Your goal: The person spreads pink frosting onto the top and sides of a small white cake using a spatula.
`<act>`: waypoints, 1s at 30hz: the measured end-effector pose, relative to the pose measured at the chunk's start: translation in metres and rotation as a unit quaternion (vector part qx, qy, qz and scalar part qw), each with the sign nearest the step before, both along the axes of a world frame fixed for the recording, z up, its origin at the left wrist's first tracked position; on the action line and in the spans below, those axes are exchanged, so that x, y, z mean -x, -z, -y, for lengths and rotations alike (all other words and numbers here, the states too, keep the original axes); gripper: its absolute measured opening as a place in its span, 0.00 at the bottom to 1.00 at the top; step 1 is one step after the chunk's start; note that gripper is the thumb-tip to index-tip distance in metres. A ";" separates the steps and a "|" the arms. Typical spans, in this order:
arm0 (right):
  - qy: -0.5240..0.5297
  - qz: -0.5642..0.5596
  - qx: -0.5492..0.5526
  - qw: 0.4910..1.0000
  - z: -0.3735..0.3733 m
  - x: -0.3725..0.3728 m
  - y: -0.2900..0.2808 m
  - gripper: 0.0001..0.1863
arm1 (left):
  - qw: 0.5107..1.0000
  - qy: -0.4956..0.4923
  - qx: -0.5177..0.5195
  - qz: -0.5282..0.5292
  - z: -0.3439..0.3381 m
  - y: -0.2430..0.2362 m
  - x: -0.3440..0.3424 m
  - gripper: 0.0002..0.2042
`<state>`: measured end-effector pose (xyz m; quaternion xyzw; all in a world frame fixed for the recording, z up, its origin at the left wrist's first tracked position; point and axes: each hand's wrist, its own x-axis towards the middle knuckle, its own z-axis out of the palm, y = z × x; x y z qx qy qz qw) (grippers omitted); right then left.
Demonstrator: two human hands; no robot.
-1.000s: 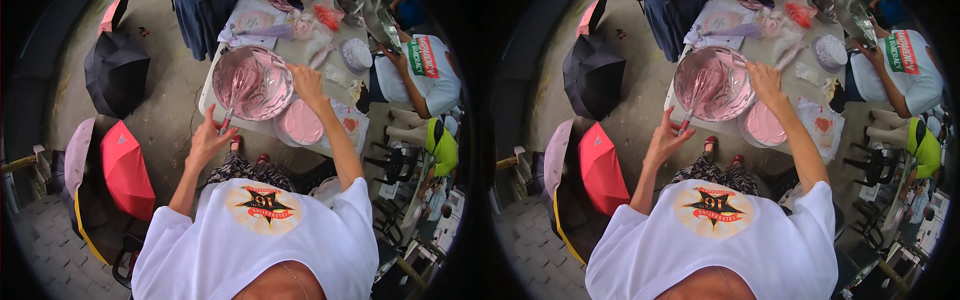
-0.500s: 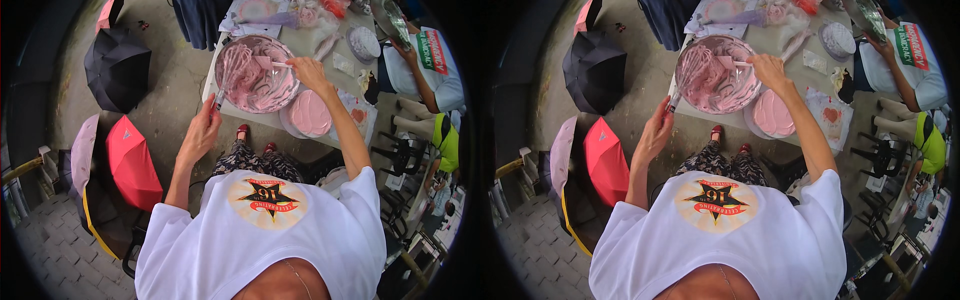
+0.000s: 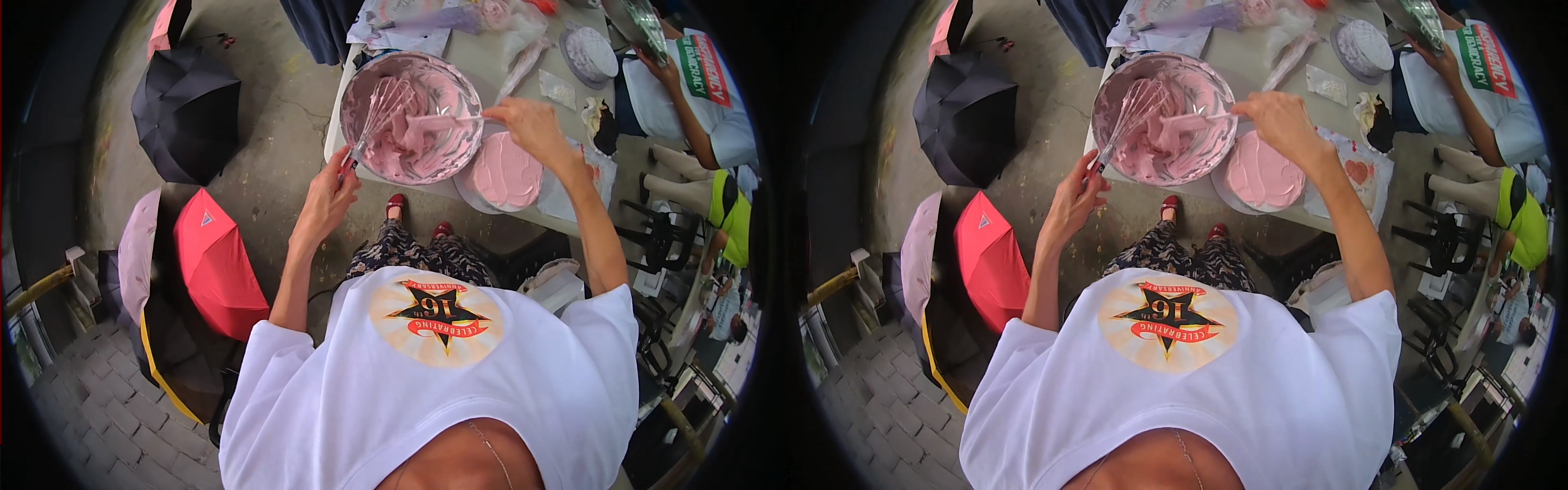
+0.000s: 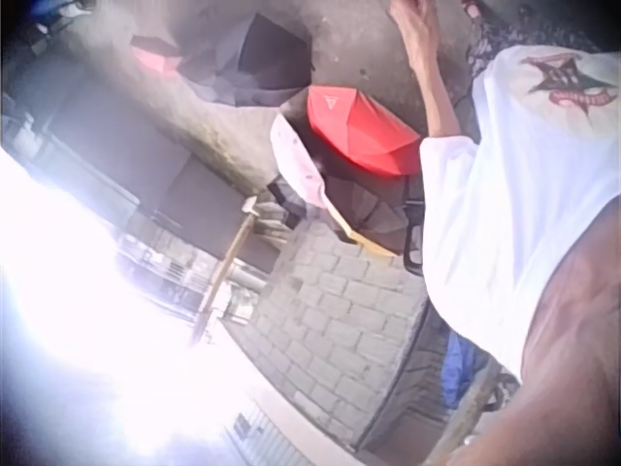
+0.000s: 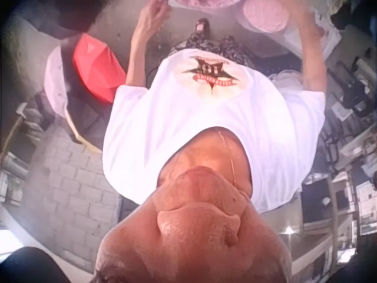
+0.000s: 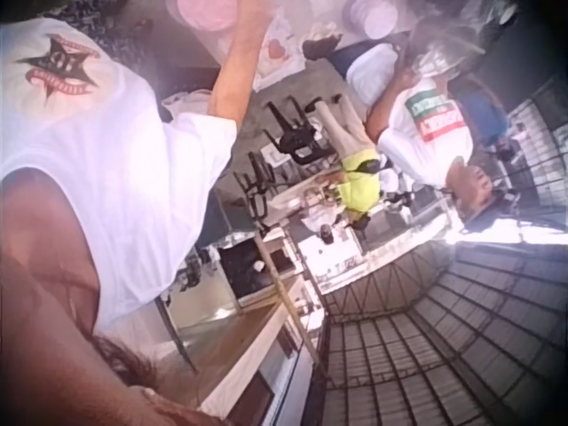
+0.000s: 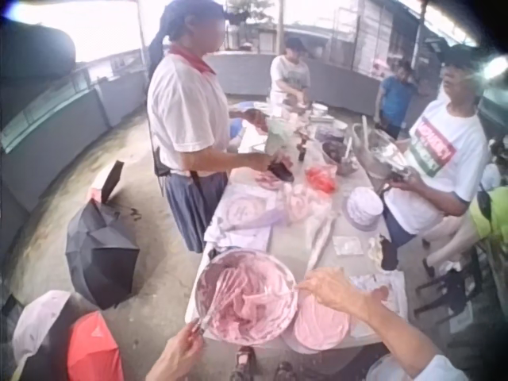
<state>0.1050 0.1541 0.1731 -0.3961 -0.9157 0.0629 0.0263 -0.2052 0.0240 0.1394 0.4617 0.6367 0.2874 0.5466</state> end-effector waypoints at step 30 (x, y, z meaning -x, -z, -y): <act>0.119 -0.192 0.559 0.797 -0.010 -0.028 0.016 0.13 | 0.944 -0.145 0.030 0.296 0.002 0.040 -0.006 0.29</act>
